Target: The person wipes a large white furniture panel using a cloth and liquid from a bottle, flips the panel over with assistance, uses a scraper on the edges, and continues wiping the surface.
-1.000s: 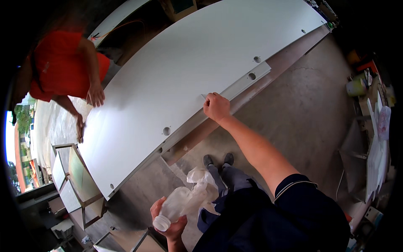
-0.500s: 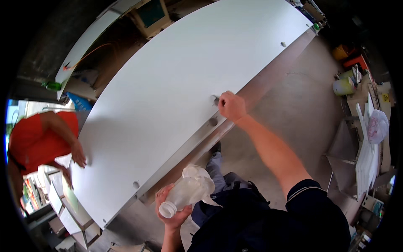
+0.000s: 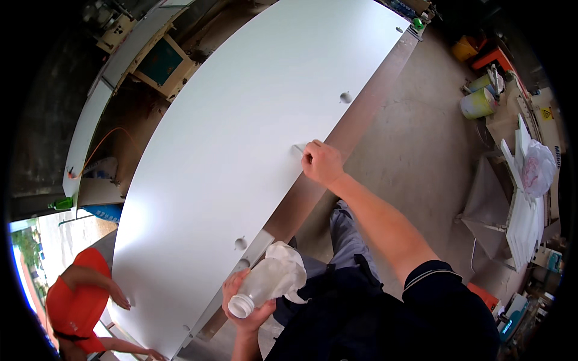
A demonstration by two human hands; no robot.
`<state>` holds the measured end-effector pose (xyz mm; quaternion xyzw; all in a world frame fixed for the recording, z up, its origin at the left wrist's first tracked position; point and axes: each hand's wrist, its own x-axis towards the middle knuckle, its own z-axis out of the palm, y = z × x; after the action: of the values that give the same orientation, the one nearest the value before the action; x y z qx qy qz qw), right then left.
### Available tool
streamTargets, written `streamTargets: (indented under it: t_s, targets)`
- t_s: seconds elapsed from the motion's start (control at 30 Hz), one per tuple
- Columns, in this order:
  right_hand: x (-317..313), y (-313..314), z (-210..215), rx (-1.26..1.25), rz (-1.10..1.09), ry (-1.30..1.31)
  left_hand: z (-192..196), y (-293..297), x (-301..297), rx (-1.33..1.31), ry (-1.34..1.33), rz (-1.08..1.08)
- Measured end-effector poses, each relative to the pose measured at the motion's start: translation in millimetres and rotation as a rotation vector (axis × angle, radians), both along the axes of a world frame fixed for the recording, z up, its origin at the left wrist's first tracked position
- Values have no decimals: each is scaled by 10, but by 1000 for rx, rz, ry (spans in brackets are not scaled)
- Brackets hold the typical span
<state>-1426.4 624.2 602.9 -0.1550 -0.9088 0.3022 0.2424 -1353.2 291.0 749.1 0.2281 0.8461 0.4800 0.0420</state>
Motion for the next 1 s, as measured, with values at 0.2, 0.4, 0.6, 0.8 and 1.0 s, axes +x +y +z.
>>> streamTargets:
  t_s: [0.2, 0.4, 0.6, 0.8, 1.0]
  targets:
    - [-269, 1449, 25, 52, 11, -14, 97, 1455, -181, -30, 42, 23]
    - [-447, 2521, 20, 45, 71, -95, 132, 2706, -403, -57, 40, -28]
    - [-677, 3904, 28, 14, -52, -35, -8, 3771, -820, 16, 35, -47]
    - [-918, 5409, 107, 35, -117, -67, -145, 4996, -1428, 73, 13, -142]
    - [-1102, 6630, 107, 17, -123, -50, 27, 6131, -1949, 96, -1, -220]
